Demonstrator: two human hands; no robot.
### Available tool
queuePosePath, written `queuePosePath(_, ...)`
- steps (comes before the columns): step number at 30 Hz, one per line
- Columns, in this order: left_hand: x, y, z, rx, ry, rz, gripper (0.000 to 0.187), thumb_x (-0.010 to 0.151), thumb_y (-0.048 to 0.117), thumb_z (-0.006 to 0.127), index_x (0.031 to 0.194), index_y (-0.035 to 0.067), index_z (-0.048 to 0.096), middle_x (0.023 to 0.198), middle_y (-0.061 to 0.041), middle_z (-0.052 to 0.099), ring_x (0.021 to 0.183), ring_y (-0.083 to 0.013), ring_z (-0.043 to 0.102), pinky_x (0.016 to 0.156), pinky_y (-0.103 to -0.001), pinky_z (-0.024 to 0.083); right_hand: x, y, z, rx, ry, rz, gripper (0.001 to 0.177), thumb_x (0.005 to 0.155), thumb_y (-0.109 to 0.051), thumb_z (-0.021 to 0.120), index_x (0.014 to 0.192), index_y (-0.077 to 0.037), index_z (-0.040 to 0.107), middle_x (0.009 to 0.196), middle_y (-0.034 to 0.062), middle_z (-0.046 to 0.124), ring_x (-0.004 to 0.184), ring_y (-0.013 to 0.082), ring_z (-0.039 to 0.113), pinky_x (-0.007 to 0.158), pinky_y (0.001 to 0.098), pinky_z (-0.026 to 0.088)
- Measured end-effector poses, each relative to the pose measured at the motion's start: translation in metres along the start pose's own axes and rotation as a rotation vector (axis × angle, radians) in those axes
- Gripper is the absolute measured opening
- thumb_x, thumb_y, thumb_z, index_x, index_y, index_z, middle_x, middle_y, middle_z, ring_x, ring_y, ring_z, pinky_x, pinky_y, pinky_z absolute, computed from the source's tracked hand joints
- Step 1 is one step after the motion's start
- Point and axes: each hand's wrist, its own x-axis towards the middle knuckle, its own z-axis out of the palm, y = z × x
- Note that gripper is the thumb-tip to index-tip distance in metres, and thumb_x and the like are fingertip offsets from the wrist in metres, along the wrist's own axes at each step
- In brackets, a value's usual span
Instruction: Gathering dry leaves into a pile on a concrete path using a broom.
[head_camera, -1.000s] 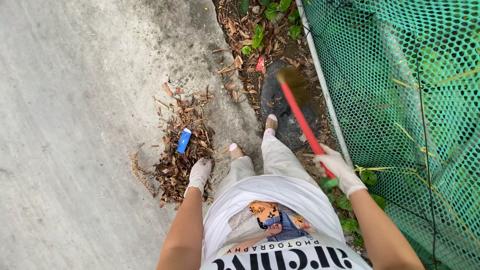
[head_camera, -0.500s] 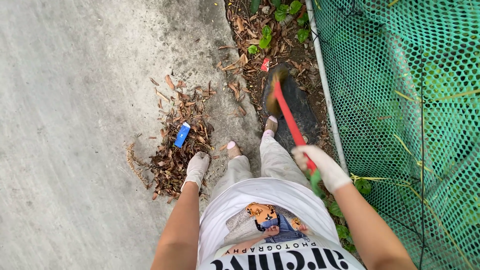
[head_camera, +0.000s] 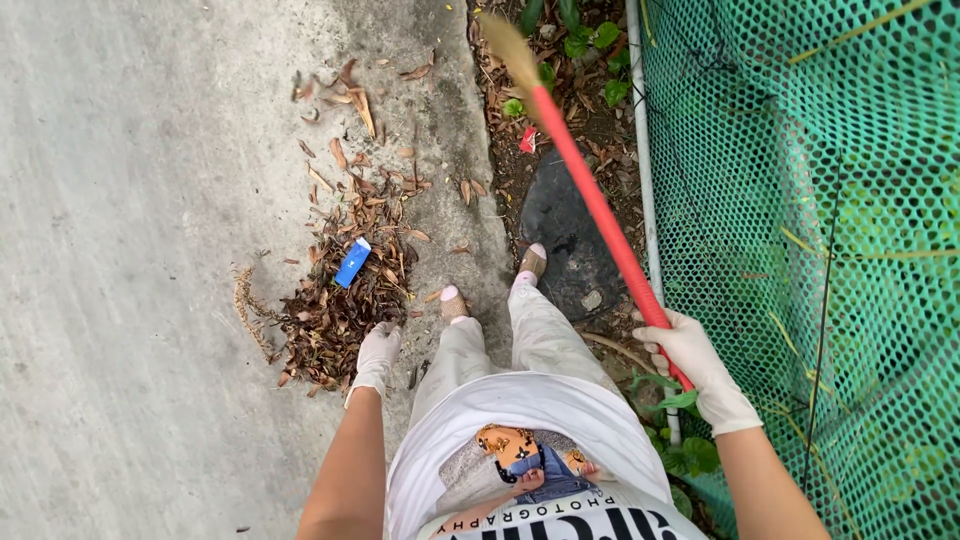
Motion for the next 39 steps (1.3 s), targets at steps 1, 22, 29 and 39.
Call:
queuePosePath(1,-0.006,0.003,0.001,-0.010,0.004,-0.008,0.054,0.096,0.054,0.057,0.134,0.018,0.072,0.126,-0.027,0.075,0.132,-0.0461,0.063,0.110,-0.056,0.051,0.027,0.006,-0.001,-0.011,-0.007,-0.001,0.042,0.088,-0.002,0.073,0.128,0.003,0.061,0.065,0.0064,0.047,0.037,0.0154,0.045,0.032,0.0335,0.037)
queuePosePath(22,-0.072,0.096,-0.007,-0.166,0.045,-0.048,0.049,0.097,0.045,0.056,0.132,0.015,0.074,0.124,-0.025,0.076,0.130,-0.0466,0.064,0.110,-0.058,0.051,0.056,-0.106,-0.019,-0.210,-0.095,-0.113,0.035,0.082,0.006,0.066,0.117,0.002,0.063,0.062,0.0060,0.044,0.037,0.0113,0.042,0.035,0.0282,0.035)
queuePosePath(29,-0.071,0.093,0.006,-0.204,0.074,-0.044,0.048,0.099,0.045,0.055,0.132,0.015,0.072,0.126,-0.026,0.075,0.131,-0.0469,0.062,0.110,-0.059,0.051,0.201,-0.148,0.019,-0.399,0.004,-0.075,0.025,0.077,-0.002,0.064,0.102,-0.006,0.062,0.058,0.0007,0.057,0.038,0.0143,0.054,0.041,0.0284,0.045)
queuePosePath(39,-0.063,0.010,0.067,-0.118,0.042,-0.151,0.052,0.092,0.061,0.061,0.130,0.027,0.075,0.130,-0.014,0.077,0.131,-0.0390,0.065,0.110,-0.055,0.052,0.150,-0.170,-0.006,-0.505,-0.230,-0.092,0.053,0.093,-0.007,0.071,0.144,0.001,0.058,0.069,0.0003,0.058,0.045,0.0075,0.052,0.044,0.0258,0.044)
